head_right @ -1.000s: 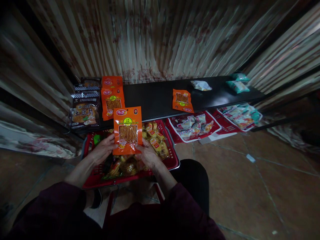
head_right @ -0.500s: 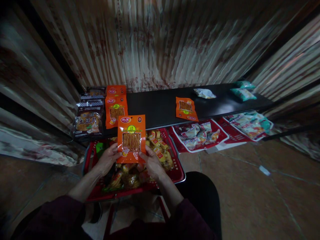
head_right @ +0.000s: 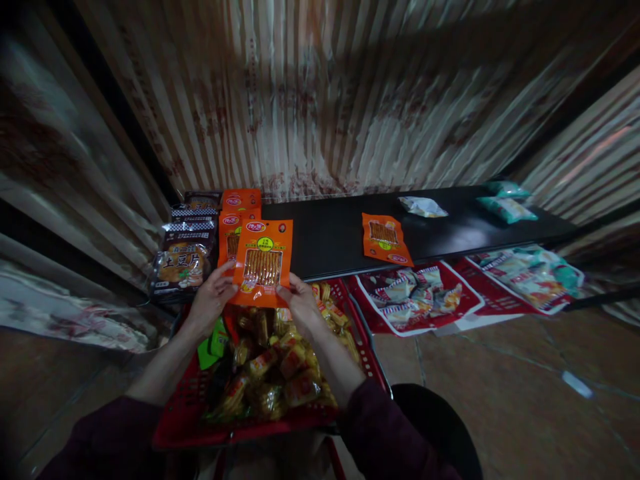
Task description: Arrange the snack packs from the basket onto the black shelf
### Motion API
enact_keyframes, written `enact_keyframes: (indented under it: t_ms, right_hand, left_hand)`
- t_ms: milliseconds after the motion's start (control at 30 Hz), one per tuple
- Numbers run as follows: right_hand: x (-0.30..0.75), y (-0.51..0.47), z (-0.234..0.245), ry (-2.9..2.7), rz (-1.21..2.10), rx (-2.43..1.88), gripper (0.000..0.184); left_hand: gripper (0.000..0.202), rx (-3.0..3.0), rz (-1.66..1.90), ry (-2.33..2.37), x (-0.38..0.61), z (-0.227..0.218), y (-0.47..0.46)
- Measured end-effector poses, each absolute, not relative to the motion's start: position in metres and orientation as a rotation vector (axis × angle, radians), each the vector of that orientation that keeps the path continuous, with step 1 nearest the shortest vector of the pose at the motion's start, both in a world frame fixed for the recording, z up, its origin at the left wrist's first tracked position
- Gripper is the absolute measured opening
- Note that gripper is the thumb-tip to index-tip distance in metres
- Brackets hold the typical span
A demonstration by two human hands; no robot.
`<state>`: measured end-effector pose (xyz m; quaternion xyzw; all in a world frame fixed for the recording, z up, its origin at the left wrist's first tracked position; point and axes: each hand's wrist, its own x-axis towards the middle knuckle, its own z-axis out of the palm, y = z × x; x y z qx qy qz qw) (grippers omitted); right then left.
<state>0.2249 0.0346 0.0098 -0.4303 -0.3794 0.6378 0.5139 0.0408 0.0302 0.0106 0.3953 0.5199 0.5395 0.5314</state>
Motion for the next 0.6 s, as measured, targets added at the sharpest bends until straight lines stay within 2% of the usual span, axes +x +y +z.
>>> enact_keyframes:
  t_ms: [100, 200, 367, 600]
  right_hand:
    - [0.216, 0.06, 0.011, -0.947, 1.514, -1.019, 0.028]
    - [0.205, 0.08, 0.01, -0.976, 1.516, -1.033, 0.029]
    - [0.192, 0.102, 0.007, -0.994, 1.538, -1.029, 0.027]
    - [0.186, 0.117, 0.004, -1.004, 1.576, -1.025, 0.029]
  left_hand:
    - [0.04, 1.002, 1.331, 1.23, 0.036, 0.007, 0.042]
    - [0.03, 1.108, 1.344, 1.302, 0.031, 0.0, 0.05]
    - [0.026, 1.336, 1.282, 1.58, 0.027, -0.002, 0.056]
    - [0.028, 1.478, 1.318, 1.686, 0.027, -0.014, 0.06]
